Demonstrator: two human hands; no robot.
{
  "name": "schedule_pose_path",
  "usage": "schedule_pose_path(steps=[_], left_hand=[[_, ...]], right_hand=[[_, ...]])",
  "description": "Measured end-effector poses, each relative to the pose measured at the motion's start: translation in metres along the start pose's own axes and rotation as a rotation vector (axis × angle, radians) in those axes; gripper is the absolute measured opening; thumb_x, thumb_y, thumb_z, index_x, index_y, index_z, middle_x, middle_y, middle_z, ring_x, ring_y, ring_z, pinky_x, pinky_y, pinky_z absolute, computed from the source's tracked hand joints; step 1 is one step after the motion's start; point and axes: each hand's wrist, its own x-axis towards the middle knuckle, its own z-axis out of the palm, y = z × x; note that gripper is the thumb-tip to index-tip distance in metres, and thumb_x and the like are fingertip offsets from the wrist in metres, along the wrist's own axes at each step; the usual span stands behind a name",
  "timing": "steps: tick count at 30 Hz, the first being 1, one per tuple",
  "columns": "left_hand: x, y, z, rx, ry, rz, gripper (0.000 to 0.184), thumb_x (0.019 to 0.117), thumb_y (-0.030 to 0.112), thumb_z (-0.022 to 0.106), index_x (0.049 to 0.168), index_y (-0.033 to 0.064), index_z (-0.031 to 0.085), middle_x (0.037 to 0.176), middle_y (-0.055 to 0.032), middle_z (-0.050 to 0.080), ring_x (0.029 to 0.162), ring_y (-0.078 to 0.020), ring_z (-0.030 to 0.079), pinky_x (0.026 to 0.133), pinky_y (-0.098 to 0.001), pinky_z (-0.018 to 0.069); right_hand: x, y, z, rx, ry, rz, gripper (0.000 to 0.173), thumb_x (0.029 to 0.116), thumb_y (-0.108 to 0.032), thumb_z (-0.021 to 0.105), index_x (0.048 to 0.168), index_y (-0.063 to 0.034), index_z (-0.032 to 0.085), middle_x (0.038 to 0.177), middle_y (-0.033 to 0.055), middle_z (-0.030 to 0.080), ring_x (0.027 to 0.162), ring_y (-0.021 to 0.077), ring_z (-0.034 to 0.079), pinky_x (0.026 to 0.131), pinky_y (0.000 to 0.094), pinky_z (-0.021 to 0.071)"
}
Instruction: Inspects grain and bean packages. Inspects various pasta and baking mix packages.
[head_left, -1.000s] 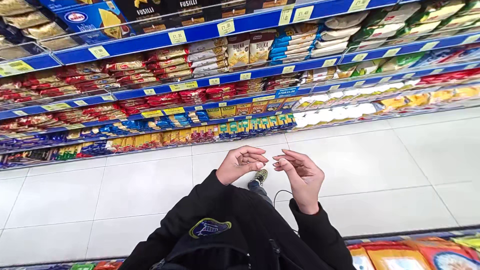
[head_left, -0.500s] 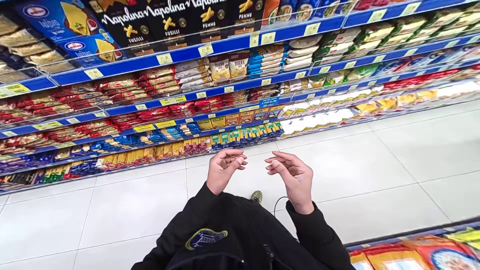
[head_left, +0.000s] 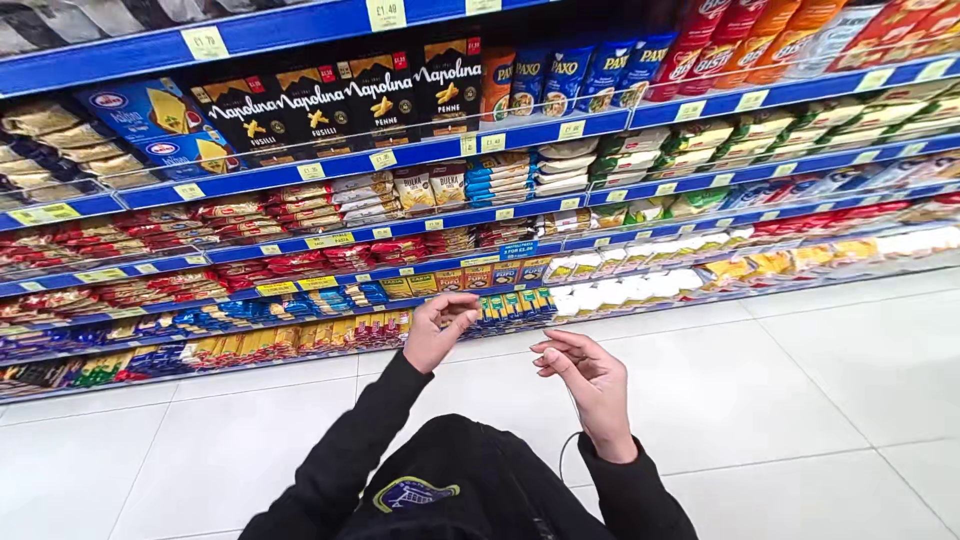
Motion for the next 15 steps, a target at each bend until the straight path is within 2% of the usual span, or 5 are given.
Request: schedule_pose_path(steps=[3,6,8,13,15], left_hand=[[0.064,-0.003,-0.015,0.313,-0.042,0.125,0.029,0.0972,0.004,0.063,0.122,-0.0108,0.064,0.119,-0.0194,0.07,0.106,-0.0234,0.071,0.094,-0.039,0.0606],[0.153,0.0,-0.039,0.695,-0.082,0.31,0.03,0.1003,0.009,0.061,0.127,-0.0023,0.066,0.124,-0.0159,0.069,0.114,-0.0231,0.068,0.102,-0.0413,0.0561],[0.219,0.005,-0.054,0.902,-0.134,0.387,0.033,0.101,0.007,0.059,0.133,-0.0003,0.063,0.132,-0.0173,0.064,0.123,-0.0278,0.063,0.107,-0.0455,0.0513],[0.356,0.014,-0.093,1.302,-0.128,0.372,0.052,0.1025,0.013,0.057,0.151,-0.0028,0.044,0.158,-0.0266,0.038,0.15,-0.0428,0.031,0.124,-0.0526,0.0249],[0.39,0.018,-0.1,1.408,-0.063,0.346,0.055,0.1026,0.018,0.058,0.151,-0.0038,0.043,0.156,-0.0292,0.04,0.147,-0.0478,0.033,0.123,-0.0583,0.0249]], right_hand=[[0.01,0.004,-0.015,-0.004,0.01,0.023,0.035,0.0973,-0.02,0.069,0.124,0.0031,0.067,0.107,0.0144,0.076,0.08,0.0234,0.076,0.067,0.0338,0.066],[0.027,0.008,-0.024,0.003,-0.019,0.055,0.039,0.0967,-0.021,0.07,0.127,0.0025,0.065,0.116,0.0158,0.074,0.083,0.025,0.075,0.068,0.0345,0.0661],[0.04,0.012,-0.026,0.008,-0.024,0.068,0.041,0.0963,-0.023,0.071,0.129,0.0014,0.066,0.118,0.016,0.073,0.083,0.0259,0.076,0.067,0.0353,0.0661],[0.069,0.027,-0.022,-0.025,-0.001,0.056,0.042,0.0958,-0.025,0.071,0.129,0.0003,0.065,0.118,0.0152,0.073,0.081,0.0254,0.076,0.066,0.0357,0.0662],[0.082,0.034,-0.019,-0.093,-0.016,0.05,0.043,0.0959,-0.026,0.071,0.131,-0.002,0.065,0.122,0.0135,0.072,0.081,0.0235,0.075,0.069,0.0349,0.066]])
